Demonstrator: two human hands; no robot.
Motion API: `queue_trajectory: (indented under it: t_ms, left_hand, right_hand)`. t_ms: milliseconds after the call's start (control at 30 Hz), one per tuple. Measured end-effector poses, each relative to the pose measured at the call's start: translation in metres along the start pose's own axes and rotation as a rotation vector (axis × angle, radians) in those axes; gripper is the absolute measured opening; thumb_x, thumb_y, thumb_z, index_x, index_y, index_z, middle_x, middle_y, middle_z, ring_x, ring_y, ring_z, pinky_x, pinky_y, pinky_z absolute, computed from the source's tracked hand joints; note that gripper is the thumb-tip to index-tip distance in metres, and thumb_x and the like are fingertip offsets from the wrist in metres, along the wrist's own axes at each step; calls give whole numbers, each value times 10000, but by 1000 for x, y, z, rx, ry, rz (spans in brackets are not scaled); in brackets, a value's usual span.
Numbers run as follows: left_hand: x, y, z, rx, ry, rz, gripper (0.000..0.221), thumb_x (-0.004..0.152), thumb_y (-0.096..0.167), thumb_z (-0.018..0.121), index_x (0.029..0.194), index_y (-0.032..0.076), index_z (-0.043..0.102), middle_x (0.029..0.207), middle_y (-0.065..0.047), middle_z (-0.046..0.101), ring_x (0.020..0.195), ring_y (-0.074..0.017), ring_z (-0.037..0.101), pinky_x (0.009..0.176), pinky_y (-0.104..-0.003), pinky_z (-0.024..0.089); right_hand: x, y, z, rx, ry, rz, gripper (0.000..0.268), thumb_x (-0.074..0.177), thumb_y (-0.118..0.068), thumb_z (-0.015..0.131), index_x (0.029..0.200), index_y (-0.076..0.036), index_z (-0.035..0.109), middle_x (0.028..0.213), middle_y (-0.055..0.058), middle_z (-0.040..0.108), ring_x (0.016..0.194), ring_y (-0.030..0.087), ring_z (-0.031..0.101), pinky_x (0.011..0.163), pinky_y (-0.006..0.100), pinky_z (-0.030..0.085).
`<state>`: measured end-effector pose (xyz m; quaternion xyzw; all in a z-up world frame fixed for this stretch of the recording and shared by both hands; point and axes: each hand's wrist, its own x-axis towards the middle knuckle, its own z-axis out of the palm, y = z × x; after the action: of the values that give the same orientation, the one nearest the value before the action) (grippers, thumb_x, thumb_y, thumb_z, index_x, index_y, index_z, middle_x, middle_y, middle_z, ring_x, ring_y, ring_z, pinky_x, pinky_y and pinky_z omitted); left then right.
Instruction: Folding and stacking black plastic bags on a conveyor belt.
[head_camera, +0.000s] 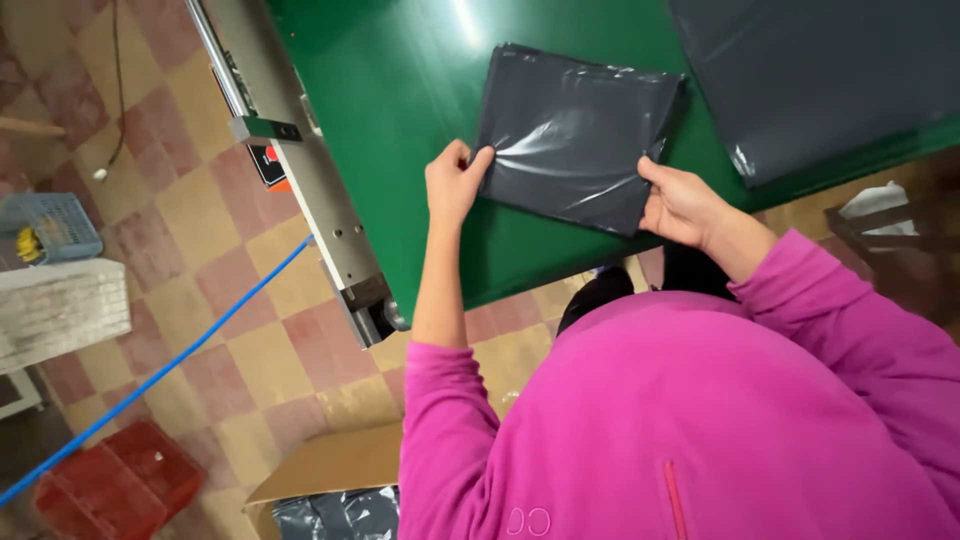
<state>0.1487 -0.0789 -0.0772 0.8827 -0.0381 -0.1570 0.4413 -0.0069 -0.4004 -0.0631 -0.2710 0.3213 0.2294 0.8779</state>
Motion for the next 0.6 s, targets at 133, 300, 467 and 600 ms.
queue_trajectory:
  t_ms: [133, 300, 467, 600]
  left_hand:
    - [-33, 61, 0, 317, 305, 38, 388, 828, 331, 853, 869, 30, 610, 812, -127, 646, 748, -299, 596, 684, -430, 505]
    - [14, 146, 45, 483, 420, 338, 425, 835, 261, 815, 1154, 51, 627, 1175, -139, 651, 1119, -364, 593, 940, -473, 503]
    - [142, 222, 153, 539, 370, 630, 609, 853, 269, 808, 1334, 23, 528, 1351, -171, 602, 1277, -386, 554, 1046, -457, 503]
    - [197, 253, 192, 599, 273, 363, 748, 745, 290, 829, 1340, -6, 487, 1233, -160, 617, 1161, -396, 555, 878, -477, 527]
  right_hand:
    - [-21, -14, -23, -53, -146, 141, 478, 1079, -339, 404, 1361, 29, 517, 1337, 213, 627, 1175, 387, 645, 974, 512, 563]
    - [-70, -130, -54, -499, -80, -47, 346, 1012, -174, 507, 1280, 26, 595, 1178, 201, 700, 1051, 330, 723, 838, 442, 607]
    - [-41, -287, -66, -877, -55, -702, 178, 1087, -41, 556, 1217, 26, 657, 1080, 140, 701, 977, 214, 708, 816, 322, 590]
    - [17, -371, -61, -1406, 79, -1065, 202, 1062, -90, 655, 1250, -20, 685, 1136, 151, 721, 995, 263, 696, 850, 373, 555]
